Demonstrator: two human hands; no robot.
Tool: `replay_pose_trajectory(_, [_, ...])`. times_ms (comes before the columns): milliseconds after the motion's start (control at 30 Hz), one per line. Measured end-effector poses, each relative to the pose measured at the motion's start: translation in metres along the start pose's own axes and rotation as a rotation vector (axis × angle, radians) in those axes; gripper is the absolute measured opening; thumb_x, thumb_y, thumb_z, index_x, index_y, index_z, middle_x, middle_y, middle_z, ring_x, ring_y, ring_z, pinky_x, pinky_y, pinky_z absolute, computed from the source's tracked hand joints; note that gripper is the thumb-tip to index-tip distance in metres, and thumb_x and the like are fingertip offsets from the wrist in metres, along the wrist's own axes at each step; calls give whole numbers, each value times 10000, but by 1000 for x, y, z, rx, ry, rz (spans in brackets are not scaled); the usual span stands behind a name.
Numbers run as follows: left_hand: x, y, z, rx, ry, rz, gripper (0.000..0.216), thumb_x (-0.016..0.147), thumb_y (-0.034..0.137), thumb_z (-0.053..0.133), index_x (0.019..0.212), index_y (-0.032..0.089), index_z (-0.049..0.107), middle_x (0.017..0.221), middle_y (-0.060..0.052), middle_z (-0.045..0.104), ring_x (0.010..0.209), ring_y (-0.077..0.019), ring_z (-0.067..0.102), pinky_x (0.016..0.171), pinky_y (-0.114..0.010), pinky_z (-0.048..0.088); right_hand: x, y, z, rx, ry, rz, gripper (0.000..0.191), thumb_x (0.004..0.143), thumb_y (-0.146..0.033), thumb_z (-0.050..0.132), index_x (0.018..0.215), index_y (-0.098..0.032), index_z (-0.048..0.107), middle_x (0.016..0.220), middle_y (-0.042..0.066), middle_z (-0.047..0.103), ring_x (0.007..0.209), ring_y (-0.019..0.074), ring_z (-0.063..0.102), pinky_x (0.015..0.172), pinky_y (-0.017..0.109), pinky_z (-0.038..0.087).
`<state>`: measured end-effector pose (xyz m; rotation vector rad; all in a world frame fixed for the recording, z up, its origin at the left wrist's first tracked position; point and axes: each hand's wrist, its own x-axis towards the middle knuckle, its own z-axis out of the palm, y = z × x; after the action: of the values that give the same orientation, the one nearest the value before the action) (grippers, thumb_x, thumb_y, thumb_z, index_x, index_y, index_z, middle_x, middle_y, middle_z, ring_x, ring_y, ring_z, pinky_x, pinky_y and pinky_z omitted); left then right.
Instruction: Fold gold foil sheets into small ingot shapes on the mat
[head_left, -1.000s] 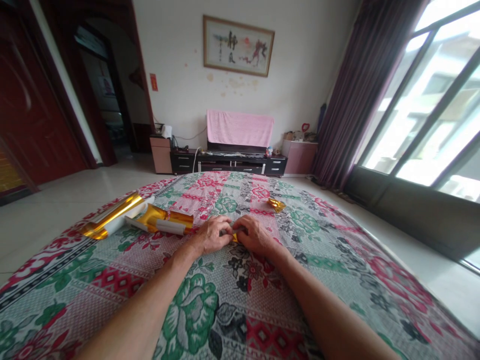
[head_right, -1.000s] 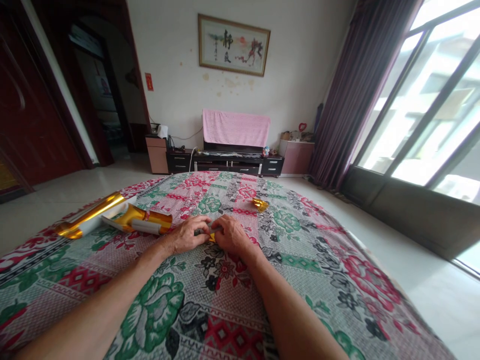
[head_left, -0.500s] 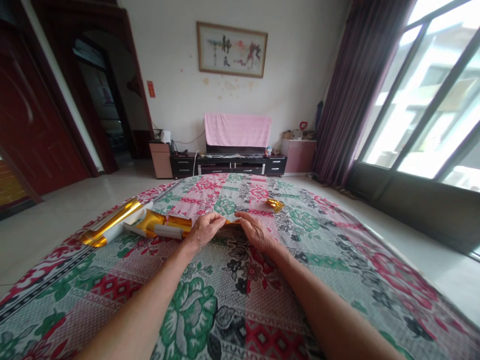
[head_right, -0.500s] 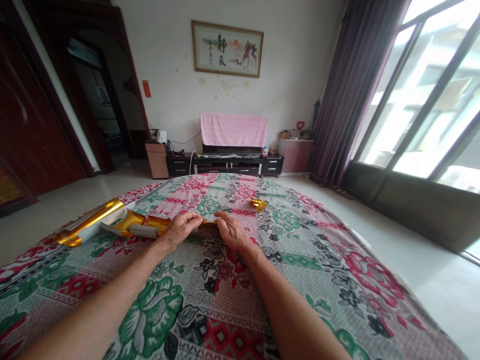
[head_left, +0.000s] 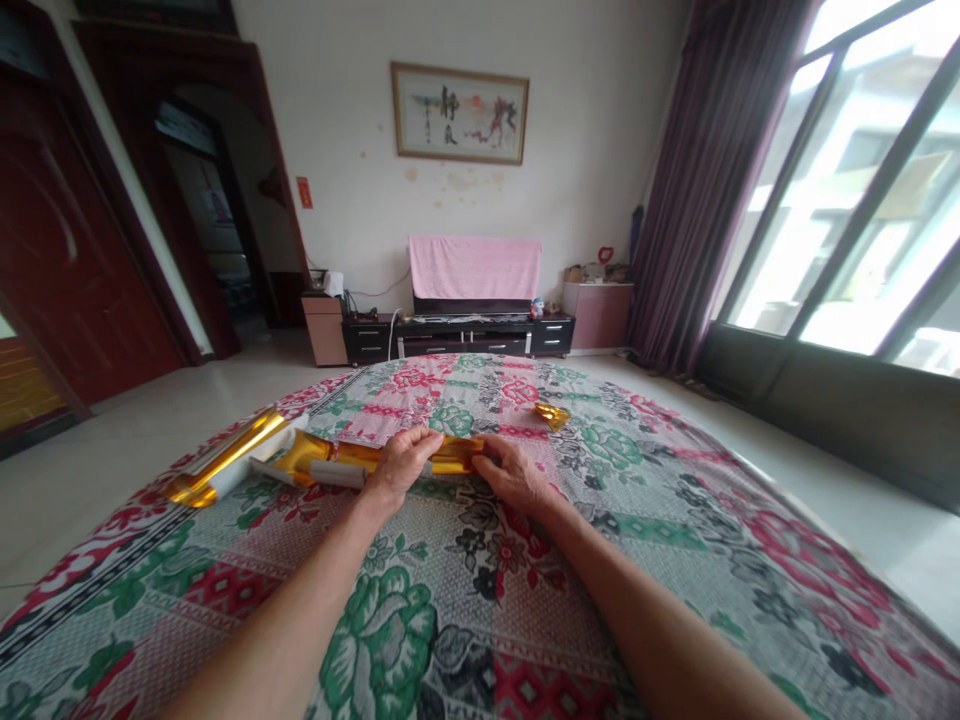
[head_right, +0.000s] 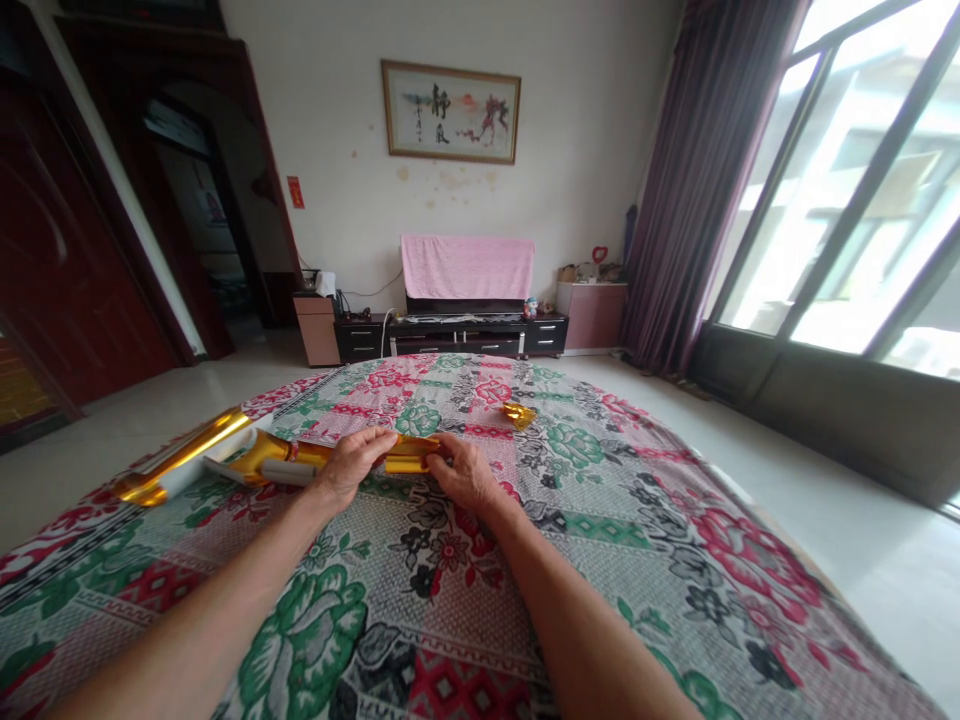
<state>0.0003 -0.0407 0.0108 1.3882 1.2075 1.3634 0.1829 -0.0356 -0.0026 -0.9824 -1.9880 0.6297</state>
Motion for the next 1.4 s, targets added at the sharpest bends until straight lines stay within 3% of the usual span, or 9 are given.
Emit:
replay_pose_trajectory(200, [-2,5,2,-5,1,-31,223,642,367,621,668,146,610,504,43,494,478,-81,397,488,-205,284,1,6,3,110,5,17,212,775,-231,459,946,-185,575,817,6,634,726,126,572,640,218,432])
replay_pose_trajectory(433, [-5,11,3,-56,-2,-82,221,634,362,623,636,145,581,524,29,529,474,-83,442,470,-200,306,1,-1,0,100,-17,100,158,764,-271,463,791,-160,571,653,-18,561,575,96,488,520,191,370])
replay_pose_trajectory(567, [-5,9,3,-102,0,-120,229,618,370,637,653,149,587,493,40,507,437,-76,432,437,-193,303,0,-11,-5,33,-25,121,211,775,-315,437,641,-166,504,571,-36,461,517,83,402,473,190,305])
replay_pose_trajectory(800, [-5,12,2,-155,31,-212,271,572,381,664,686,144,599,530,31,537,430,-66,438,405,-180,301,0,-18,-10,-11,-48,131,277,795,-361,397,609,-173,479,542,-42,394,505,85,363,470,199,276])
replay_pose_trajectory(1400, [-3,13,2,-222,52,-271,256,544,358,676,681,155,601,527,45,542,450,-72,471,412,-182,324,-2,-10,-6,153,-126,149,133,735,-281,486,738,-167,557,639,-33,561,552,85,468,493,180,334])
